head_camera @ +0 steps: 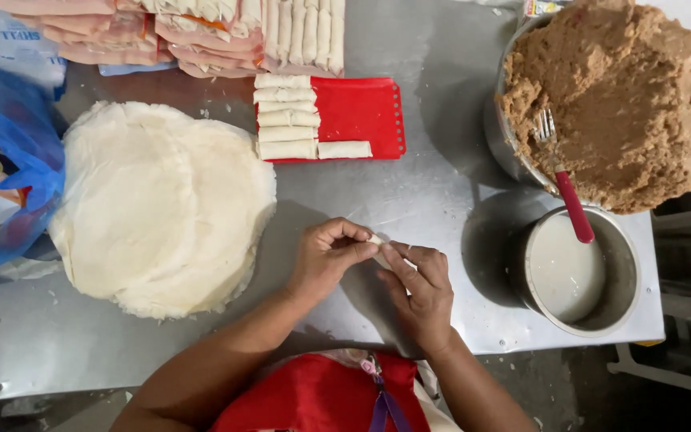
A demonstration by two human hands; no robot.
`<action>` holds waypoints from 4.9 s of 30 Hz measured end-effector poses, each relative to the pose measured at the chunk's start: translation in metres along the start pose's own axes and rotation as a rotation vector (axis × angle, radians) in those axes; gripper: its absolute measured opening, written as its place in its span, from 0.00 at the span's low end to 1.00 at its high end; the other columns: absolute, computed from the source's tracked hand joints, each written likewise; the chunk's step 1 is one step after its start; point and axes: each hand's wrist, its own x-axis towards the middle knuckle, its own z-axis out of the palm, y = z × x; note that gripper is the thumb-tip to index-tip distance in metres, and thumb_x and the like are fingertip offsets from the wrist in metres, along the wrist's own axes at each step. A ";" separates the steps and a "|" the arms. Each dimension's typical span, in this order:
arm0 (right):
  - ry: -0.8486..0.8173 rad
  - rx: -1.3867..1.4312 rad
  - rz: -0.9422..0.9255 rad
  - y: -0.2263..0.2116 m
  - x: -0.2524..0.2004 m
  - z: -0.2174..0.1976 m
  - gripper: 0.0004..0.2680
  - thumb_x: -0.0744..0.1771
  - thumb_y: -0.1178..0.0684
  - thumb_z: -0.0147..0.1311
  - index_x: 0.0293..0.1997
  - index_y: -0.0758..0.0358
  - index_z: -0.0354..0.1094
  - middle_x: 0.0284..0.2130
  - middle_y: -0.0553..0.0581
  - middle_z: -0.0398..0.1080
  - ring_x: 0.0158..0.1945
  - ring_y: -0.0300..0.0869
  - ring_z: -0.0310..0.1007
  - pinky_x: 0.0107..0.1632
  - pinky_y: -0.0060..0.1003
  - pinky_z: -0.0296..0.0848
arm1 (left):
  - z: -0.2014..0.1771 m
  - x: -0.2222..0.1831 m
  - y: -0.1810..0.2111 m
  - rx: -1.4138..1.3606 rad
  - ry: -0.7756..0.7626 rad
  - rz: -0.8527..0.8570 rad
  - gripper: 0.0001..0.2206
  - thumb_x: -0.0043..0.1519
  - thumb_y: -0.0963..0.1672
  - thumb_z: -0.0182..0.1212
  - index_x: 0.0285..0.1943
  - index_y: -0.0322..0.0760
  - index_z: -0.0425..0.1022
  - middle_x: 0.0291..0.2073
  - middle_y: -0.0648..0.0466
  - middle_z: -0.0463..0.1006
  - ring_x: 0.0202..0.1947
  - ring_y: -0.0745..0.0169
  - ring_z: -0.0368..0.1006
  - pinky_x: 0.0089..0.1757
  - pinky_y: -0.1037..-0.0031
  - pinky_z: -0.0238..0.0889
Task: A person is rapidly wrapping meat filling in thin dough wrappers to create spring rolls and then packaging them into plastic bags on a stainless steel production table.
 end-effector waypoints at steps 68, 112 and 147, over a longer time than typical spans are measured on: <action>-0.498 0.688 0.416 -0.013 0.030 0.023 0.09 0.68 0.58 0.54 0.50 0.64 0.79 0.41 0.58 0.78 0.41 0.42 0.79 0.51 0.33 0.78 | -0.232 -0.082 0.148 1.134 0.093 -0.127 0.25 0.68 0.50 0.46 0.77 0.53 0.57 0.78 0.55 0.51 0.78 0.53 0.42 0.68 0.55 0.36; -0.095 0.566 0.592 0.048 -0.053 -0.030 0.16 0.60 0.51 0.68 0.48 0.62 0.68 0.38 0.55 0.76 0.40 0.42 0.77 0.45 0.34 0.76 | -0.085 -0.156 -0.010 1.399 0.161 0.455 0.21 0.64 0.51 0.57 0.60 0.34 0.74 0.59 0.46 0.75 0.61 0.46 0.68 0.59 0.56 0.59; -0.046 0.855 0.011 -0.068 0.029 -0.068 0.11 0.62 0.57 0.64 0.44 0.53 0.64 0.31 0.53 0.74 0.37 0.41 0.75 0.46 0.36 0.75 | 0.058 -0.066 0.102 1.046 -0.520 0.030 0.53 0.37 0.56 0.68 0.73 0.28 0.58 0.56 0.41 0.75 0.58 0.44 0.72 0.51 0.64 0.68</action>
